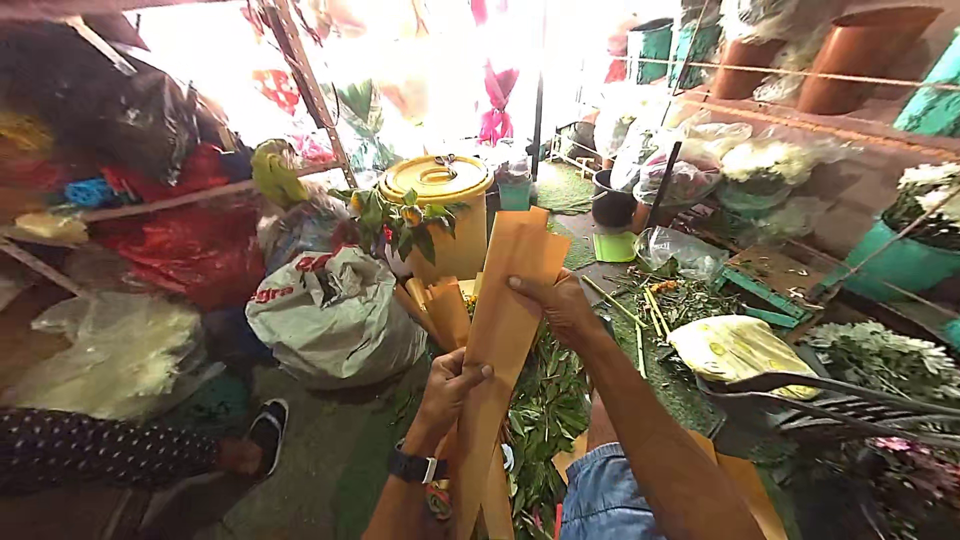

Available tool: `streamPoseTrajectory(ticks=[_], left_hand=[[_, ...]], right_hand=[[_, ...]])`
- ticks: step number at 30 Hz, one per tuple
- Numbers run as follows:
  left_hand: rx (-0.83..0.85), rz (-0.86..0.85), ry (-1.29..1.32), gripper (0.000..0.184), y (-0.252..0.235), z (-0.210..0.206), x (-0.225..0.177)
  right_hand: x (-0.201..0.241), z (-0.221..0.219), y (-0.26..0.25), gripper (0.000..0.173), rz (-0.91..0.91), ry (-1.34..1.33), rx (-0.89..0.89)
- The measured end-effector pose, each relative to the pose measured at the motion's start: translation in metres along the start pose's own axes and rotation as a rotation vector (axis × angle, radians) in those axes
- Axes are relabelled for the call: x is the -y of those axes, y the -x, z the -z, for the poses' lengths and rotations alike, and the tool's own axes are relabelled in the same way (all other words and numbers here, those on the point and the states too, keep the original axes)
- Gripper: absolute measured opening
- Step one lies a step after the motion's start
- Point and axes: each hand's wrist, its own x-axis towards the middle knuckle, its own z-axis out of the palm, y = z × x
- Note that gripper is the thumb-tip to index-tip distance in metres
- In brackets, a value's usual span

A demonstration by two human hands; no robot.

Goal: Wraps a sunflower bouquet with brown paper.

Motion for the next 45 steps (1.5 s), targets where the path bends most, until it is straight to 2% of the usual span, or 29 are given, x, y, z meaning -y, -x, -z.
streamPoseTrajectory(ticks=[5,8,10,13,16,20,22,23,25,27,28,29,31,35,39,43,45], left_hand=[[-0.032,0.004,0.018,0.023,0.005,0.002,0.008],[-0.077,0.033,-0.088,0.023,0.020,0.000,-0.001],[-0.149,0.065,-0.107,0.018,0.035,0.000,-0.017],[-0.275,0.105,-0.053,0.018,0.052,0.009,-0.030],[-0.365,0.229,-0.062,0.019,0.053,0.028,0.004],[-0.411,0.497,-0.119,0.016,0.041,0.054,0.095],[-0.462,0.604,-0.298,0.024,0.032,0.052,0.128],[-0.497,0.620,-0.461,0.036,0.027,0.046,0.136],[-0.556,0.496,-0.872,0.059,0.017,0.027,0.140],[-0.626,0.169,-1.217,0.047,0.005,0.009,0.152],[-0.641,0.052,-1.300,0.040,-0.003,0.004,0.162],[-0.656,0.005,-1.338,0.034,-0.011,0.001,0.174],[-0.685,0.064,-1.348,0.031,-0.024,-0.002,0.198],[-0.743,0.190,-1.308,0.038,-0.037,-0.002,0.226],[-0.790,0.206,-1.295,0.040,-0.043,-0.003,0.232],[-0.799,0.175,-1.330,0.041,-0.044,0.003,0.231],[-0.777,0.213,-1.327,0.045,-0.043,0.002,0.228]], right_hand=[[0.020,-0.001,-0.019,0.035,0.048,0.263,0.015],[0.033,-0.005,-0.040,0.044,0.059,0.355,-0.012],[0.037,-0.014,-0.057,0.046,0.073,0.299,0.057],[0.031,-0.041,-0.081,0.043,0.033,0.073,0.199],[-0.027,-0.047,-0.104,0.038,-0.031,-0.014,0.286],[-0.141,-0.012,-0.114,0.046,-0.252,0.085,0.199],[-0.186,0.008,-0.114,0.051,-0.307,0.152,0.149],[-0.202,0.016,-0.114,0.050,-0.313,0.165,0.138],[-0.221,0.024,-0.116,0.045,-0.310,0.172,0.132],[-0.229,0.028,-0.118,0.041,-0.294,0.161,0.146],[-0.231,0.030,-0.120,0.040,-0.285,0.150,0.152],[-0.232,0.031,-0.121,0.040,-0.277,0.140,0.160],[-0.234,0.036,-0.125,0.039,-0.267,0.136,0.180],[-0.233,0.045,-0.129,0.037,-0.278,0.195,0.199],[-0.238,0.061,-0.134,0.046,-0.190,0.196,0.165],[-0.237,0.066,-0.144,0.048,-0.135,0.210,0.098],[-0.237,0.067,-0.150,0.049,-0.110,0.249,0.102]])
